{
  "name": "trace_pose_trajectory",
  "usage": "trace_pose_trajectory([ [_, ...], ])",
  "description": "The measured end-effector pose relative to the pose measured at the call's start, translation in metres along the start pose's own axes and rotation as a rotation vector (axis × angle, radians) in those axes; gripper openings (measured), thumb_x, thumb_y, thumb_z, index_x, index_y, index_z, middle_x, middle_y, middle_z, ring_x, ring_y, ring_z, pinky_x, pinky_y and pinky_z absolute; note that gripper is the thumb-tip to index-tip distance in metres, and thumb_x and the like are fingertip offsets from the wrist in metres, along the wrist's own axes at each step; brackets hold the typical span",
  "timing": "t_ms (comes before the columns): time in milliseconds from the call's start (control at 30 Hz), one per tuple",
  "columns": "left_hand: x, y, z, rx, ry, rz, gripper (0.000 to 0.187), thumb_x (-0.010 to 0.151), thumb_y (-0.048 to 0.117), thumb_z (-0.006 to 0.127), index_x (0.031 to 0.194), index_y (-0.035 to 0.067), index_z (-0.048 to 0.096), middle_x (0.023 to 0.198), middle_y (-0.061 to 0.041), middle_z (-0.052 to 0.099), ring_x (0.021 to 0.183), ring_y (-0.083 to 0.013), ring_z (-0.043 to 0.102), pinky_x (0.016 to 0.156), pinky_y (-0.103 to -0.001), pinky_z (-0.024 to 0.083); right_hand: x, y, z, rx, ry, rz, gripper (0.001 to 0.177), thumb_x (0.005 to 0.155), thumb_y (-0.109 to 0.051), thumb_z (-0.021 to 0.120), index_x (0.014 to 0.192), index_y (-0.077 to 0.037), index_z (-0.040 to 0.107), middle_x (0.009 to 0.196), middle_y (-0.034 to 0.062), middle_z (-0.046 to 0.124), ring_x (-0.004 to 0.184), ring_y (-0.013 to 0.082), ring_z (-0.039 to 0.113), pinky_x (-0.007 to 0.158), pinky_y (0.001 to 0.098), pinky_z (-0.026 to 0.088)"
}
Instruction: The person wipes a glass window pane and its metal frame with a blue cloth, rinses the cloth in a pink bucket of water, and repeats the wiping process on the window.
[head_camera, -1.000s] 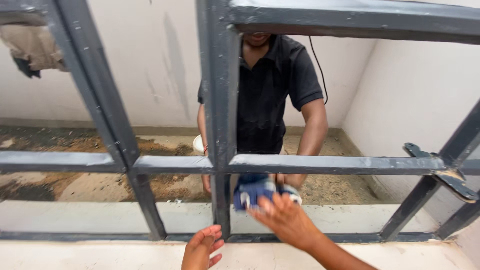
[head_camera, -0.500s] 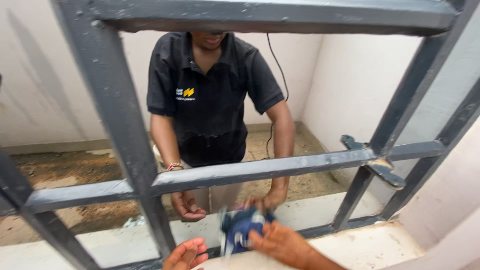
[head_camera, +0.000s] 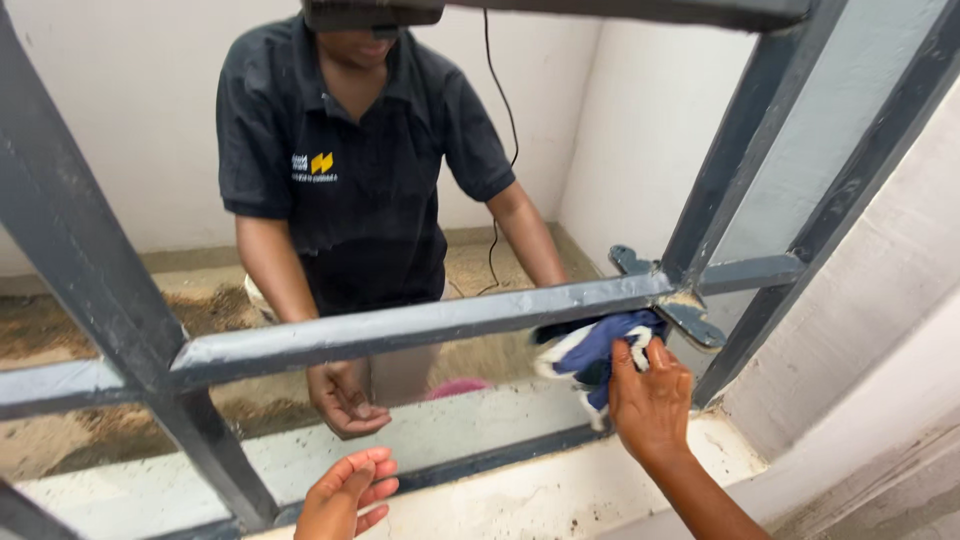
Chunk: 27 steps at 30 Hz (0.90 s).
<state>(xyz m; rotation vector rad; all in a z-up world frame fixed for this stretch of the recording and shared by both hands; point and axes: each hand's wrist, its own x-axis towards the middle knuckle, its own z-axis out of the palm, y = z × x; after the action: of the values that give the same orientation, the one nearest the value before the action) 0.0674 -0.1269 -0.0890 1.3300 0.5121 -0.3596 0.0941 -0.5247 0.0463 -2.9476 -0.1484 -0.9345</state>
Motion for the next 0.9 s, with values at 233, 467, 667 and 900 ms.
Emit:
trace_pose_trajectory([
  [233,-0.031,0.006,-0.028,-0.002,0.126,-0.022,0.033,0.105,0.027,0.049,0.128,0.017,0.071,0.123,-0.002,0.076,0.109,-0.0162,0.07,0.089,-0.037,0.054,-0.077,0.03,0.055,-0.196,-0.116,-0.407,0.04,0.075,-0.011,0.067,0.114,-0.009,0.067,0.12,0.0164,0.058,0.095,0.0283,0.056,0.078,0.0405,0.044],
  [467,-0.032,-0.009,-0.081,-0.232,0.231,-0.001,0.031,0.104,0.026,0.053,0.127,0.015,0.071,0.121,-0.004,0.075,0.109,-0.0182,0.068,0.089,-0.039,0.055,-0.085,-0.014,0.073,0.043,-0.225,-0.281,0.045,0.073,-0.005,0.065,0.115,-0.015,0.076,0.104,0.0075,0.058,0.093,0.0263,0.055,0.078,0.0404,0.043],
  [667,-0.038,-0.039,-0.07,-0.255,0.164,0.043,0.033,0.097,0.025,0.057,0.125,0.017,0.073,0.117,-0.002,0.077,0.103,-0.0178,0.069,0.085,-0.038,0.054,-0.066,-0.137,0.047,0.371,-0.293,-0.587,0.031,0.079,-0.009,0.071,0.109,-0.009,0.078,0.088,0.0123,0.054,0.088,0.0302,0.055,0.074,0.0415,0.042],
  [900,-0.134,0.029,-0.083,0.156,0.103,0.176,0.113,0.071,0.041,0.084,0.162,0.031,0.018,0.16,-0.008,0.031,0.142,-0.0282,0.042,0.104,-0.046,0.045,-0.022,-0.279,-0.042,0.891,-0.106,-0.685,0.031,0.071,-0.011,0.085,0.095,-0.012,0.066,0.098,0.0126,0.055,0.095,0.0341,0.06,0.075,0.0425,0.051],
])
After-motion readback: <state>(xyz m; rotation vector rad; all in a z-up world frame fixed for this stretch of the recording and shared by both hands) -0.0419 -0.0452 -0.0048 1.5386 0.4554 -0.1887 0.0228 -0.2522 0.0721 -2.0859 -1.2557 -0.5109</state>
